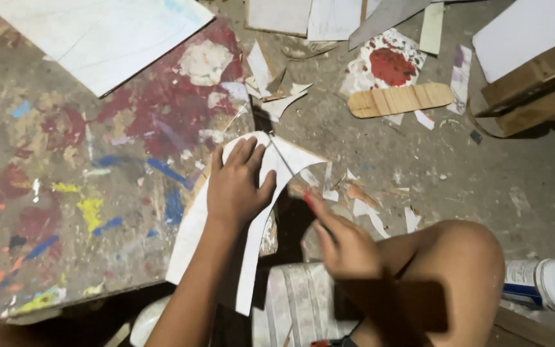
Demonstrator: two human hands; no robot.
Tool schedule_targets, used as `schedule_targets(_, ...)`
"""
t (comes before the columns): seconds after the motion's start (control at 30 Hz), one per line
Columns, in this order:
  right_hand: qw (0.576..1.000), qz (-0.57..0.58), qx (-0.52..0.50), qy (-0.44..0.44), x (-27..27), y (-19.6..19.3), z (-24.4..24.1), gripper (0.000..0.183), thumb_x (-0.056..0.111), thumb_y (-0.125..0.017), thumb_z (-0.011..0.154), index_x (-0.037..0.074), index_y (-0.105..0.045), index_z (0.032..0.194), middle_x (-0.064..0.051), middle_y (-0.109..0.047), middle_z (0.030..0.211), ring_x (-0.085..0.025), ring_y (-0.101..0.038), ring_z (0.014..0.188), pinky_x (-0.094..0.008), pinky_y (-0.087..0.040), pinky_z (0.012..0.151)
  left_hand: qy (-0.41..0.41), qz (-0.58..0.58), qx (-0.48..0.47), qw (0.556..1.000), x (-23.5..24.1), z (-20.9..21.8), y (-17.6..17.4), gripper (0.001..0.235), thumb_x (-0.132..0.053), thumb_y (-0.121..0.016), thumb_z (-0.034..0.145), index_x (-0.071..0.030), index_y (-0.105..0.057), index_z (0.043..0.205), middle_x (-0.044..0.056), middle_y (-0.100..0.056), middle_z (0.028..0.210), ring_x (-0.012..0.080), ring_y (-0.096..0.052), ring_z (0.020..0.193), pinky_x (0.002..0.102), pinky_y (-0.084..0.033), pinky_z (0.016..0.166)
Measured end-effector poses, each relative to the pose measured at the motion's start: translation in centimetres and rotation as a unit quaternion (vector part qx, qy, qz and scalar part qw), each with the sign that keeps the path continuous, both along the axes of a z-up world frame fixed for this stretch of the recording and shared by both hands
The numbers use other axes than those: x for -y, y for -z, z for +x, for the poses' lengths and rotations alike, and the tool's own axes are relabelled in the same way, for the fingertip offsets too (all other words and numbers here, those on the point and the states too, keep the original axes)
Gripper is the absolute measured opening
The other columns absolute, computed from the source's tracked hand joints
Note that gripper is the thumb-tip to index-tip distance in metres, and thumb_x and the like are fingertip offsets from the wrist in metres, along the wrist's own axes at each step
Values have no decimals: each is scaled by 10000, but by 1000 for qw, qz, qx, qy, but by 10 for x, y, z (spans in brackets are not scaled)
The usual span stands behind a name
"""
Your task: Using a utility knife to cut a curved shape out of a white-faced board following a drawn line.
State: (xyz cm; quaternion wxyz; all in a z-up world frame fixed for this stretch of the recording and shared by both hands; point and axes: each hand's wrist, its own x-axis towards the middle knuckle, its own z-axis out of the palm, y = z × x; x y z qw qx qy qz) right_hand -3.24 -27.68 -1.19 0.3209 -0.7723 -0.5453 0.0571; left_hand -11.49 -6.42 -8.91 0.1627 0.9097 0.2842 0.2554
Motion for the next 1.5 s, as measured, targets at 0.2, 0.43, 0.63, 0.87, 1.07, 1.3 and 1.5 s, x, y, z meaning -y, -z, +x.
schedule_targets(0.2,991,-67,-97,63,8,19,10,546,135,-513,977,260,-515,1508,-68,-745,1320,-232,-736,1156,-250,-512,884,38,21,19,999,-6,-1,13,593,-433,-578,910,-68,-650,1372,160,-610,1462,327,-536,1385,627,-235,1182)
schedule_targets(0.43,988,-108,-103,37,8,-2,3,594,121,-503,977,300,-451,1541,-36,-641,1475,-235,-646,1315,-289,-493,998,18,25,34,999,-4,-2,6,590,-441,-599,897,-83,-657,1362,138,-626,1449,308,-548,1378,592,-241,1190)
schedule_targets(0.63,983,-69,-159,61,-18,-8,-3,539,111,-532,981,170,-508,1516,-98,-613,1481,-230,-584,1374,-275,-425,1068,28,5,4,1000,-1,-3,2,584,-427,-545,926,-74,-621,1385,121,-593,1483,310,-501,1410,605,-238,1187)
schedule_targets(0.87,952,-196,-193,136,2,-24,-4,595,212,-534,1001,382,-464,1567,-1,-724,908,-137,-474,541,-261,-440,588,16,1,21,1000,-4,-1,6,584,-445,-564,898,-95,-650,1356,122,-610,1463,305,-532,1378,586,-241,1184)
schedule_targets(1.07,974,-115,-179,71,-26,-22,-3,542,165,-542,991,156,-483,1530,-61,-597,1496,-186,-554,1389,-268,-398,1085,27,9,16,999,-2,0,10,574,-453,-577,897,-110,-651,1351,104,-615,1458,289,-521,1392,565,-248,1175)
schedule_targets(1.3,925,-233,-221,202,13,-27,-10,588,271,-521,1009,425,-478,1575,-20,-646,748,-148,-499,597,-270,-435,625,29,19,10,999,-5,-1,7,549,-445,-568,892,-104,-656,1313,111,-626,1433,297,-534,1368,583,-256,1168)
schedule_targets(1.5,989,-124,-44,69,-28,4,6,509,144,-583,976,167,-579,1484,-180,-732,1250,-381,-682,1166,-509,-503,995,-5,-36,-42,998,-1,0,-4,620,-512,-574,890,-173,-650,1403,73,-610,1493,255,-537,1416,572,-248,1227)
